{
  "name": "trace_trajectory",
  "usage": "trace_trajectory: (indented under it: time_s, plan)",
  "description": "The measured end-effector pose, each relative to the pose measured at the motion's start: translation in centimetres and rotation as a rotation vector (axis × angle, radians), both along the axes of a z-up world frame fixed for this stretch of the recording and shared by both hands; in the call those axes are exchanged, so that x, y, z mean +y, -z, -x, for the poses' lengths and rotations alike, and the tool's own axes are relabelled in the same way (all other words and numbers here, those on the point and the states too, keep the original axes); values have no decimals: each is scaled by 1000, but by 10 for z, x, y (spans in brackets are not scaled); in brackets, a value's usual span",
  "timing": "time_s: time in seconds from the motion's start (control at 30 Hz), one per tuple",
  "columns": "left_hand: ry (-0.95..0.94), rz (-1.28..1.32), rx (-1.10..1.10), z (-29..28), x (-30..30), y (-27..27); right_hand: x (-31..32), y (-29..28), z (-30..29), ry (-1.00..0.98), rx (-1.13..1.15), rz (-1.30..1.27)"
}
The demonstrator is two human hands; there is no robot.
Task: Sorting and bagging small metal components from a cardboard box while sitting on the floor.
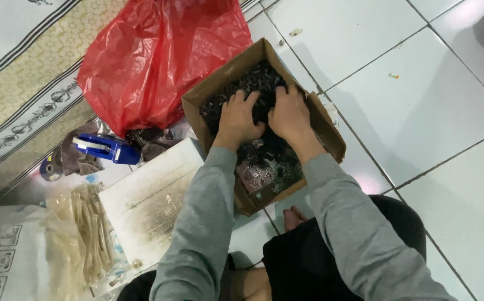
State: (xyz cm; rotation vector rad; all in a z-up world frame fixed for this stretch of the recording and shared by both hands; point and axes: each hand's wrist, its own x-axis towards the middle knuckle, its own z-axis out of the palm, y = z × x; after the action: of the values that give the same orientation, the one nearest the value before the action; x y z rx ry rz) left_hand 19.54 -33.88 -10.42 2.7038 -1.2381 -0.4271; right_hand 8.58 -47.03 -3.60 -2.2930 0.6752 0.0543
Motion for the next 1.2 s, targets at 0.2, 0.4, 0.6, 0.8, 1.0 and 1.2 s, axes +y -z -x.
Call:
trace_trajectory:
  time_s: [0.2,0.4,0.6,0.8,1.0,1.2]
  plan:
    - [-551,106,-89,12,11,7,-9,24,-41,-134,-107,33]
    - [-754,120,97,-16,10,38,-4,33,-66,-147,97,98]
    - [-708,139,190,-24,16,26,-7,50,-75,-155,67,116]
    - [-680,77,200,-8,7,6,4,47,-71,-123,13,89]
    - [-627,78,292,-10,12,4,-4,80,-77,-128,126,-90]
    - [-643,159,551,-12,25,23,-14,114,-73,-198,212,-223]
